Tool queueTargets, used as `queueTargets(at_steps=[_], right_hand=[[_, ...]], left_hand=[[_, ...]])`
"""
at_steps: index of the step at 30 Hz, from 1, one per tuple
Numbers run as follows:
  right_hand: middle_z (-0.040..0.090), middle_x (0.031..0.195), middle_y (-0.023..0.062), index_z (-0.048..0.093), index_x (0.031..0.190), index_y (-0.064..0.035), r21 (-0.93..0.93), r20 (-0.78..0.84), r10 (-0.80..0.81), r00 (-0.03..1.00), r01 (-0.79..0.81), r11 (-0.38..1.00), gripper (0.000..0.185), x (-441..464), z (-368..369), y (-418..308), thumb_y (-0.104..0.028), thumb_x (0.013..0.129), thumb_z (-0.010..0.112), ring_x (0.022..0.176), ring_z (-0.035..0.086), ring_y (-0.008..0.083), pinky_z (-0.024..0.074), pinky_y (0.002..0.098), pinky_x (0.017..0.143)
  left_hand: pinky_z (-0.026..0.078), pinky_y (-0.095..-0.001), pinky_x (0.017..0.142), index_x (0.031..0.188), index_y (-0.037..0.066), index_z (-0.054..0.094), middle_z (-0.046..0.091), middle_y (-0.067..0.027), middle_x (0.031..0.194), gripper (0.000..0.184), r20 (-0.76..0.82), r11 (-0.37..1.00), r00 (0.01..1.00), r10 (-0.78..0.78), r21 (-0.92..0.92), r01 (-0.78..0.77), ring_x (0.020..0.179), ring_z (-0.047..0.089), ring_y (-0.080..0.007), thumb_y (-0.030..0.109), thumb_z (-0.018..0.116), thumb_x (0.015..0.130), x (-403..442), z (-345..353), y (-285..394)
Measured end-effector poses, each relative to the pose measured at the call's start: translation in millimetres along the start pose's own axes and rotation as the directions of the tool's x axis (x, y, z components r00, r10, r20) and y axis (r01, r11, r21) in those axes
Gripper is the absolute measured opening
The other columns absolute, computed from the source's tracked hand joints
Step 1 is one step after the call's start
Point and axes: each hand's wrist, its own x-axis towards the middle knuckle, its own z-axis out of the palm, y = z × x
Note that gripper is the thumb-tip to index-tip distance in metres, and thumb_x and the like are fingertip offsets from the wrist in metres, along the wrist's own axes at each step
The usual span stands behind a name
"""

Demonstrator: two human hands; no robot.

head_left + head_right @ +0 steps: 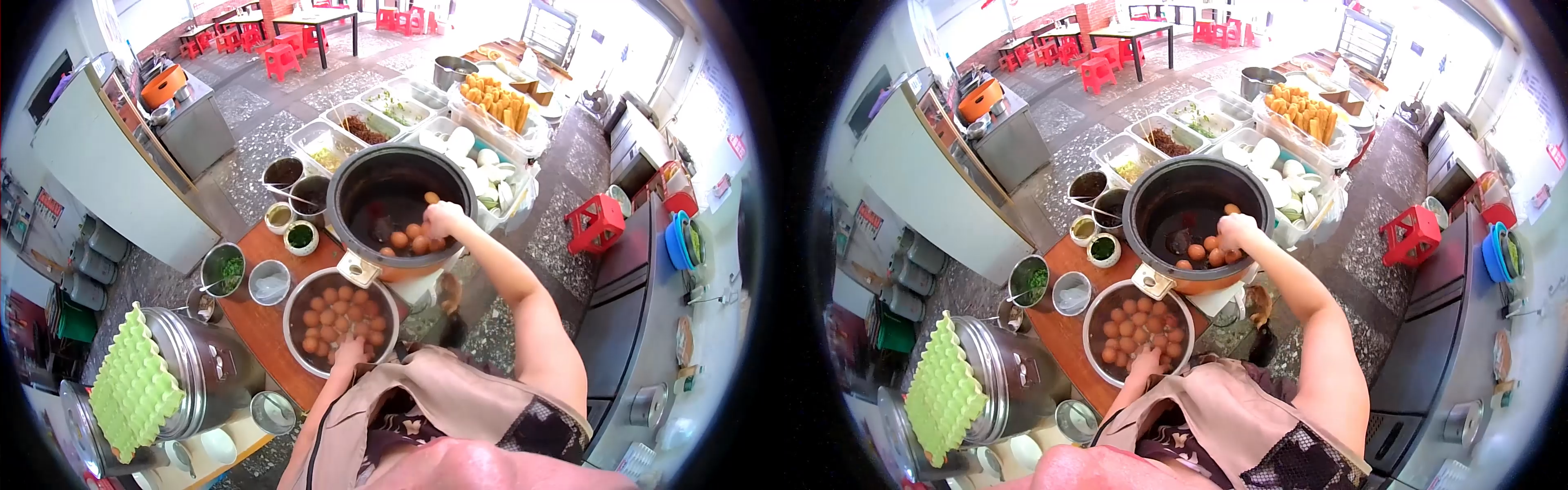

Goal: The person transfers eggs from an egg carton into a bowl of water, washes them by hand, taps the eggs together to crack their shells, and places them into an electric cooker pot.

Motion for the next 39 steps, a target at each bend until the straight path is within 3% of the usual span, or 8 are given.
queueTargets(at_steps=[3,5,9,14,24,35,37,39], right_hand=[[0.067,0.101,0.0119,0.067,0.108,-0.0149,0.07,0.088,-0.127,0.988,0.121,0.99,0.051,11,-5,13,-0.034,0.061,0.076,0.095,0.063,0.0278,0.0517,0.0379,0.081],[0.066,0.107,0.0114,0.065,0.114,-0.0144,0.15,0.239,-0.206,0.949,0.174,0.973,0.06,25,-4,13,-0.029,0.058,0.082,0.1,0.062,0.0272,0.0492,0.036,0.086],[0.065,0.108,0.0113,0.065,0.114,-0.0149,0.163,0.282,-0.278,0.918,0.24,0.957,0.06,36,1,5,-0.025,0.058,0.082,0.1,0.061,0.0276,0.0488,0.0355,0.086],[0.066,0.106,0.0121,0.063,0.116,-0.0128,0.271,0.333,-0.38,0.863,0.298,0.915,0.057,50,2,15,-0.027,0.063,0.078,0.094,0.062,0.0233,0.0495,0.0319,0.082],[0.063,0.106,0.0089,0.058,0.119,-0.0131,0.252,0.398,-0.337,0.853,0.252,0.934,0.063,54,1,35,-0.018,0.061,0.082,0.098,0.06,0.0245,0.0484,0.0351,0.083],[0.063,0.1,0.0147,0.061,0.11,-0.0096,0.139,0.287,-0.365,0.886,0.339,0.931,0.043,44,12,37,-0.015,0.07,0.072,0.094,0.061,0.0299,0.0495,0.0366,0.081],[0.063,0.097,0.0155,0.061,0.109,-0.0086,0.01,0.18,-0.34,0.923,0.344,0.939,0.039,39,17,36,-0.014,0.071,0.07,0.092,0.061,0.0306,0.05,0.0368,0.08],[0.063,0.094,0.0162,0.061,0.107,-0.0076,-0.096,-0.12,-0.307,0.944,0.297,0.95,0.035,20,9,20,-0.013,0.073,0.068,0.091,0.061,0.0314,0.0505,0.0371,0.078]], left_hand=[[0.049,-0.0487,0.082,0.107,0.005,0.058,0.056,-0.0232,0.112,0.047,0.057,0.998,0.998,-0.011,-0.069,0.015,0.099,0.057,-0.0419,0.032,0.07,0.07,7,1,-1],[0.049,-0.0482,0.081,0.119,0.006,0.052,0.054,-0.0266,0.116,0.059,0.27,1.0,0.963,-0.029,-0.003,0.031,0.096,0.058,-0.0419,0.038,0.067,0.072,19,9,-9],[0.048,-0.0476,0.085,0.128,0.006,0.045,0.054,-0.0265,0.116,0.067,0.161,1.0,0.987,0.003,-0.005,-0.003,0.098,0.058,-0.0426,0.044,0.064,0.075,19,18,-10],[0.045,-0.0453,0.09,0.135,0.008,0.037,0.051,-0.0276,0.122,0.068,0.063,0.949,0.995,0.072,-0.311,-0.049,0.105,0.054,-0.045,0.045,0.058,0.082,14,4,8],[0.045,-0.0486,0.086,0.126,0.002,0.041,0.054,-0.0336,0.11,0.058,0.122,0.952,0.992,0.015,-0.304,0.023,0.101,0.055,-0.0471,0.041,0.055,0.086,27,8,21],[0.047,-0.0399,0.085,0.121,-0.002,0.05,0.062,-0.0255,0.106,0.07,0.024,0.852,0.998,-0.064,-0.519,0.067,0.101,0.06,-0.0377,0.052,0.064,0.077,17,5,18],[0.047,-0.0387,0.085,0.12,-0.002,0.052,0.062,-0.024,0.105,0.07,0.037,0.843,0.998,-0.056,-0.534,0.067,0.101,0.06,-0.0354,0.05,0.065,0.076,15,3,15],[0.048,-0.0376,0.085,0.12,-0.001,0.053,0.063,-0.0226,0.105,0.069,0.045,0.834,0.998,-0.047,-0.549,0.064,0.1,0.061,-0.033,0.049,0.067,0.075,15,1,9]])
